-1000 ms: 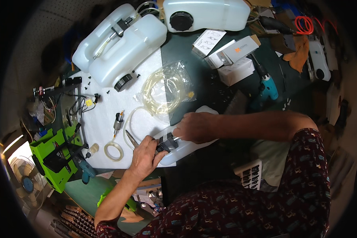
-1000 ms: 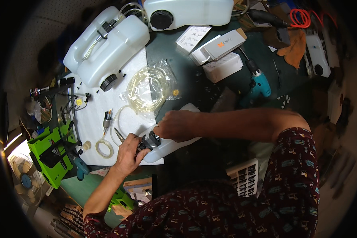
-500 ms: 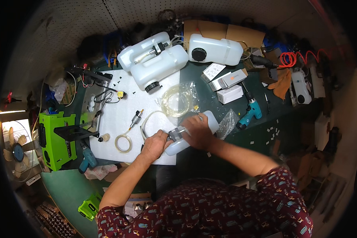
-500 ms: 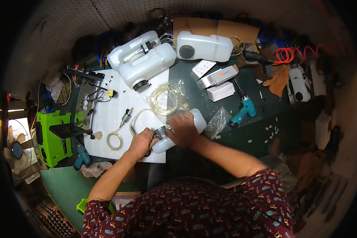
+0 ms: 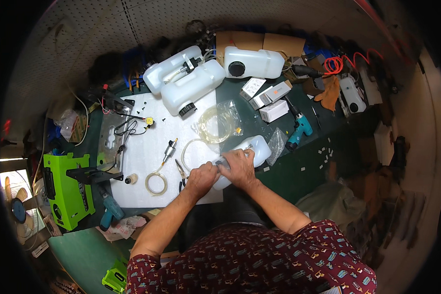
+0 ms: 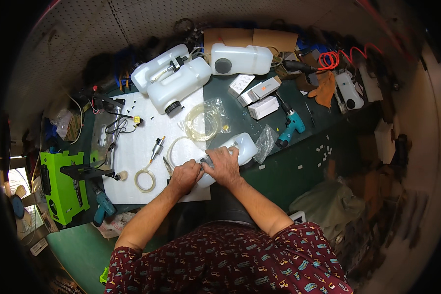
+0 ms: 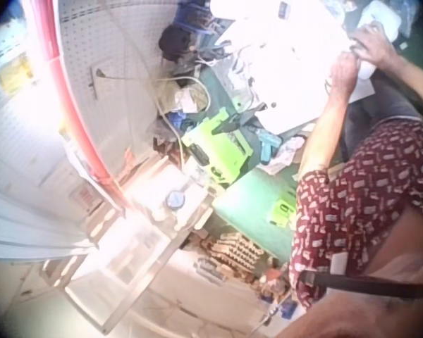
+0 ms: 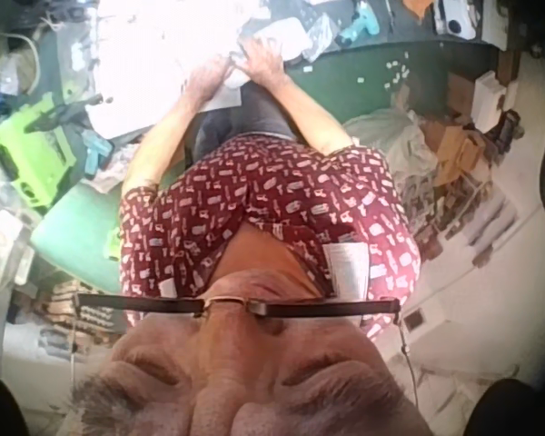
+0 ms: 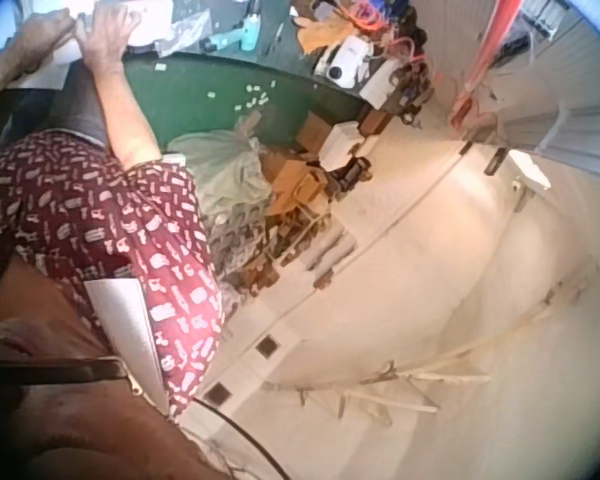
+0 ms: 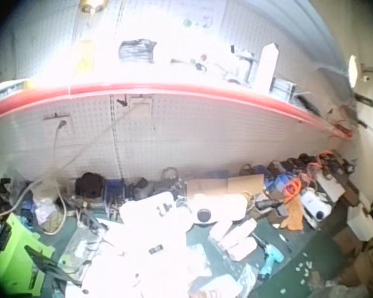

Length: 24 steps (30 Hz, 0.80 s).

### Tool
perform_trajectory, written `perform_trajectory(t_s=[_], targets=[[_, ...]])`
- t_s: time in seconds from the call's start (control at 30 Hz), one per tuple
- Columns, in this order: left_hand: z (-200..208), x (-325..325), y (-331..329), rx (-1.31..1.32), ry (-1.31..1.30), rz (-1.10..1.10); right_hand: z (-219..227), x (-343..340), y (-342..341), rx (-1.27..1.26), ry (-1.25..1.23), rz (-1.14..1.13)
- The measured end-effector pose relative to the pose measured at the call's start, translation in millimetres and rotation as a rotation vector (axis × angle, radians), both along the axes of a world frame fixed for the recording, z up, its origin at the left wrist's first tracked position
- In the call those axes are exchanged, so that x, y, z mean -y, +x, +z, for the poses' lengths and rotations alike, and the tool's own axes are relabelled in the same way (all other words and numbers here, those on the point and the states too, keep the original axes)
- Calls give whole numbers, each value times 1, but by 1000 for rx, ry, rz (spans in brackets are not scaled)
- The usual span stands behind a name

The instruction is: The person assembles white plastic containers at a cluttered workbench. They insert a metal nozzle into a container, cut a plastic bag with scissors, and use a screwdriver to tighten a component on the container.

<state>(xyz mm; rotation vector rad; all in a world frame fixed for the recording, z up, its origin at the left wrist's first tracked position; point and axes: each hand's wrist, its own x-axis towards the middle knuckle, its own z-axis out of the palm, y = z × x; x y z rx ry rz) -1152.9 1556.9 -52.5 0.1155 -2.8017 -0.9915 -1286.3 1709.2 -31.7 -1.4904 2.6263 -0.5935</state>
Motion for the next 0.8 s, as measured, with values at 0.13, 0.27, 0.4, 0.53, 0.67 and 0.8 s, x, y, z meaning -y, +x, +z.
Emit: perform_trajectory(t_s=[0.13, 0.27, 0.4, 0.53, 0.67, 0.8], targets=[[-3, -7, 3, -56, -12, 45, 1, 3, 3, -3, 2, -34], [-6, 1, 0, -41, -48, -46, 1, 2, 5, 47, 28, -55], [-15, 31, -13, -73, -63, -253, -2, 0, 2, 92, -42, -40], [-18, 34, -13, 11, -44, -240, -4, 2, 2, 78, -92, -75], [-11, 5, 0, 33, -17, -36, -4, 6, 8, 72, -77, -123], [-4, -9, 7, 64, -41, 47, -6, 10, 11, 40, -75, -137]])
